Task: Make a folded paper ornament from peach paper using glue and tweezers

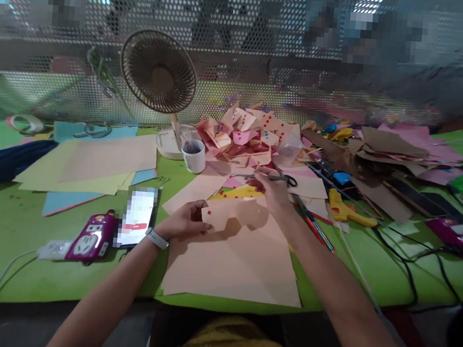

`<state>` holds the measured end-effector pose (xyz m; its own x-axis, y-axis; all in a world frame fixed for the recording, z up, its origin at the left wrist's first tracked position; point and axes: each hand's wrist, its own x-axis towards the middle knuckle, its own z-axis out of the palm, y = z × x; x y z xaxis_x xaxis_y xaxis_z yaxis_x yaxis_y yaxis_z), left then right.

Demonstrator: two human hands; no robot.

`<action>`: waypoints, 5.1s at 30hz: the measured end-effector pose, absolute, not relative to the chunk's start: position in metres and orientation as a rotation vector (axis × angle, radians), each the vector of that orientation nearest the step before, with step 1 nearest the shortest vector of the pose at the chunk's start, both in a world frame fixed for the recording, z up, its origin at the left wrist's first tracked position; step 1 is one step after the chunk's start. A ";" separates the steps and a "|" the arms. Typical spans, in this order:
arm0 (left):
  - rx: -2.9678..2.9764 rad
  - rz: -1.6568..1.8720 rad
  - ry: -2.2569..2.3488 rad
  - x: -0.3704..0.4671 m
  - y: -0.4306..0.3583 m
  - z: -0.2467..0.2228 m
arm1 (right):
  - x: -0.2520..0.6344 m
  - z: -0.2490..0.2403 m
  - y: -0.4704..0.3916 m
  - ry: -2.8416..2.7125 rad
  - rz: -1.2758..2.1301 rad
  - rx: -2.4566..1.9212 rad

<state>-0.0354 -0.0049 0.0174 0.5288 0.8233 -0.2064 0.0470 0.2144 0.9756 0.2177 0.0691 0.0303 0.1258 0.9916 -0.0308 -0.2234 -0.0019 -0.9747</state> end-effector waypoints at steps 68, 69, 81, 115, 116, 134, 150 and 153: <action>1.016 1.180 0.950 -0.022 -0.008 0.020 | 0.166 0.031 0.002 -1.082 1.195 -0.977; 1.008 1.181 0.950 -0.021 -0.008 0.020 | 0.166 0.031 0.002 -1.082 1.188 -0.978; 1.059 1.186 1.019 -0.020 -0.009 0.015 | 0.164 0.029 0.000 -1.111 1.150 -0.951; 1.009 1.258 1.008 -0.018 -0.009 0.017 | 0.164 0.034 -0.001 -1.097 1.161 -0.986; 1.009 1.260 1.021 -0.018 -0.009 0.018 | 0.166 0.034 0.000 -1.091 1.154 -0.991; 1.095 1.179 1.013 -0.018 -0.009 0.017 | 0.171 0.033 0.011 -1.062 1.119 -0.976; 1.155 1.084 1.018 -0.015 -0.012 0.022 | 0.168 0.041 0.001 -1.072 1.345 -0.979; 1.108 1.067 0.999 -0.016 -0.010 0.020 | 0.175 0.056 0.001 -0.986 1.428 -0.918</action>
<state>-0.0162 -0.0104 0.0202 0.2000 0.9763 -0.0831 -0.1471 0.1138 0.9825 0.1747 0.0014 0.0558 -0.0800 0.9968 -0.0062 -0.3477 -0.0338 -0.9370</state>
